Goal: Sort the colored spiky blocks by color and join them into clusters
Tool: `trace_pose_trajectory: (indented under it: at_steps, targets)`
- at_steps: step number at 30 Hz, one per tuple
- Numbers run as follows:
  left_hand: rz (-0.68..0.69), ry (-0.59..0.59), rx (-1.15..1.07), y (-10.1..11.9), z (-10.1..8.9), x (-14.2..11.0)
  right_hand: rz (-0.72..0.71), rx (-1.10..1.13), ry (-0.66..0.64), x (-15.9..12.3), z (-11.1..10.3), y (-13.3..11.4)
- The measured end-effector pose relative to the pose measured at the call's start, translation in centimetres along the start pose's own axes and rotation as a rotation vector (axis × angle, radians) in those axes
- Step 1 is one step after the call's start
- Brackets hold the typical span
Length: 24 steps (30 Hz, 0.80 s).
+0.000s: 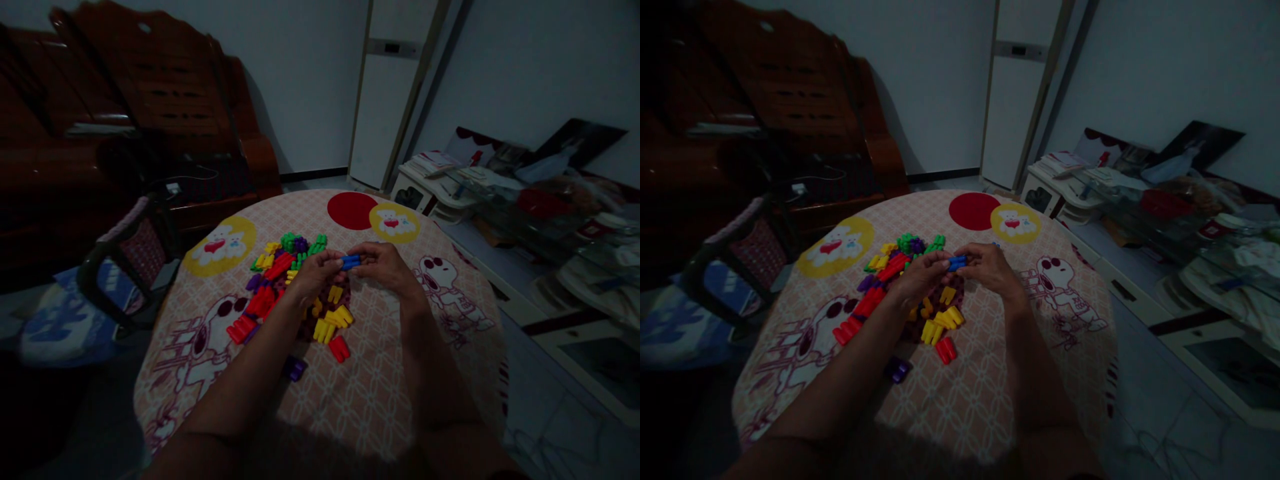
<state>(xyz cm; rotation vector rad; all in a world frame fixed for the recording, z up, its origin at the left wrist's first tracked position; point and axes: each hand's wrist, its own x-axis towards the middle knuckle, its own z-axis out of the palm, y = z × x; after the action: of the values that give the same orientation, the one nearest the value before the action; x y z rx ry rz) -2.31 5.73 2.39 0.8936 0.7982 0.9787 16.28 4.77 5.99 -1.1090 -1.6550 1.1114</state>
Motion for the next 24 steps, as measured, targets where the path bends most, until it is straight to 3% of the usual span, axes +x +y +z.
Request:
trace_pose_trajectory:
  at_steps: [4, 9, 14, 20, 24]
  targets:
    - [0.025, 0.027, 0.123, 0.9, -0.6, -0.2, 0.054, -0.043, 0.159, -0.2, -1.8, 1.0]
    - [0.203, 0.166, 0.407, 3.0, -3.4, -0.5, 0.181, -0.587, 0.450, -0.3, -5.0, 4.0]
    - [0.235, 0.186, 0.463, 4.2, -5.0, -1.0, 0.278, -0.932, 0.433, -0.1, -4.8, 6.1]
    - [0.253, 0.179, 0.546, 4.9, -5.9, -1.3, 0.325, -0.969, 0.405, 0.3, -4.0, 7.4]
    - [0.221, 0.111, 0.798, 5.6, -7.5, -1.7, 0.326, -0.929, 0.435, 0.4, -4.1, 7.6]
